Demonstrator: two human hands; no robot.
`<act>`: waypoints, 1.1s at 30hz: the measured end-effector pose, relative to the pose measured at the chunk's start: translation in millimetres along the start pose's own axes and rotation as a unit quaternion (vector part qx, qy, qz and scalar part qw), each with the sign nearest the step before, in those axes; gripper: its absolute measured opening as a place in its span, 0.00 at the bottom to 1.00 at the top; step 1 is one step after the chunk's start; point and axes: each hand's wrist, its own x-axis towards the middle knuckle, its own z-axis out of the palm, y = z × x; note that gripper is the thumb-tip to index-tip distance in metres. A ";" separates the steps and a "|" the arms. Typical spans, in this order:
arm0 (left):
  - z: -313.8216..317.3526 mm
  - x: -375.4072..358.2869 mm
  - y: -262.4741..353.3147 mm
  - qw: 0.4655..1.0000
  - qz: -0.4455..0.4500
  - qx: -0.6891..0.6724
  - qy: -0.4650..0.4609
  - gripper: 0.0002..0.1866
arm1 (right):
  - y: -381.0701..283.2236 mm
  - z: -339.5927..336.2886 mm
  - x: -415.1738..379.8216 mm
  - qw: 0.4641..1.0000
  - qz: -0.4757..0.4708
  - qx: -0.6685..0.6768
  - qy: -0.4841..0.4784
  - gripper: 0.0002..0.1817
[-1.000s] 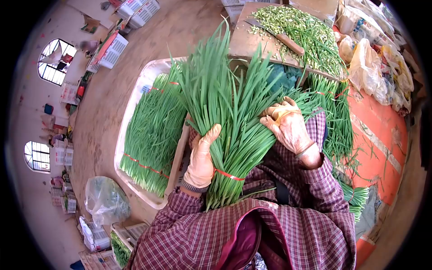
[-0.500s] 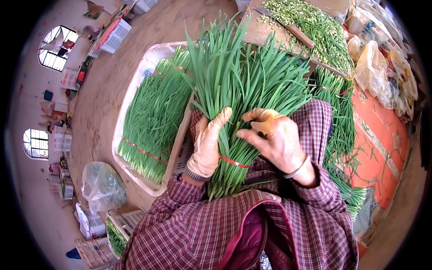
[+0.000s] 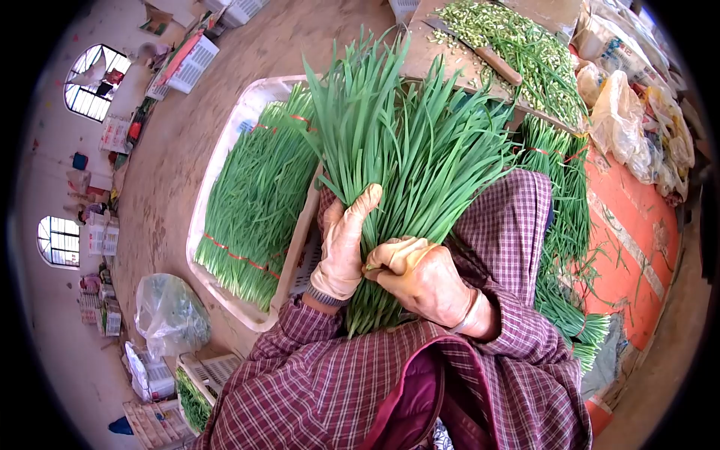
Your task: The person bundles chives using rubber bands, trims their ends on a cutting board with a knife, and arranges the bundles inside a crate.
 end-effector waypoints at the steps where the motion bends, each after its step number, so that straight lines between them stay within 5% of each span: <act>1: 1.2 -1.7 1.0 1.000 0.004 0.014 0.007 0.20 | 1.9 -3.2 -1.0 1.000 0.000 -0.003 0.001 0.06; 4: -2.4 1.3 -4.0 1.000 -0.009 -0.019 -0.017 0.21 | 4.0 -17.0 -5.3 0.875 0.066 0.465 -0.116 0.11; 6: -3.3 3.1 -8.6 1.000 -0.020 -0.024 -0.002 0.21 | 2.0 -28.3 -8.1 0.857 0.037 0.479 -0.187 0.11; 7: -3.8 2.3 -9.1 1.000 -0.019 -0.023 -0.002 0.21 | 8.7 -37.1 -5.5 0.861 0.018 0.464 -0.207 0.13; 8: -3.9 0.8 -9.8 1.000 -0.014 -0.019 0.004 0.21 | 17.1 -42.6 -9.2 0.897 0.026 0.422 -0.126 0.11; 9: -3.4 -0.3 -10.2 1.000 -0.009 -0.015 0.009 0.21 | 21.9 -57.3 -3.4 0.980 0.011 0.185 -0.069 0.09; 10: -2.2 -0.9 -9.5 1.000 -0.009 -0.014 0.009 0.21 | 25.2 -70.0 5.6 0.998 -0.004 -0.064 -0.006 0.07; 12: 2.3 -1.8 -6.5 1.000 0.010 -0.006 0.006 0.21 | 29.3 -71.6 18.2 0.963 0.089 -0.246 0.063 0.04; 14: 6.3 -2.5 -3.6 1.000 0.000 -0.020 0.007 0.21 | 40.0 -68.2 29.3 0.979 -0.024 -0.180 0.097 0.06; 16: 7.3 -3.4 -2.5 1.000 -0.010 -0.009 -0.002 0.20 | 45.3 -56.9 35.0 0.975 0.032 -0.200 0.093 0.10; 27: 5.7 -2.8 -6.9 1.000 -0.008 -0.017 -0.006 0.19 | 60.1 -50.4 42.2 0.959 -0.010 -0.284 0.020 0.12; 30: 4.6 -0.5 -7.2 1.000 -0.002 -0.010 -0.013 0.19 | 52.6 -58.6 38.0 0.981 -0.096 -0.171 -0.006 0.12; 32: -2.2 0.8 -13.1 1.000 -0.005 -0.012 -0.008 0.19 | 38.4 -62.3 31.6 0.992 -0.083 0.057 -0.074 0.10; 33: -3.0 0.4 -11.9 0.998 0.041 0.043 -0.020 0.19 | 29.2 -57.3 26.7 0.956 -0.062 0.265 -0.112 0.09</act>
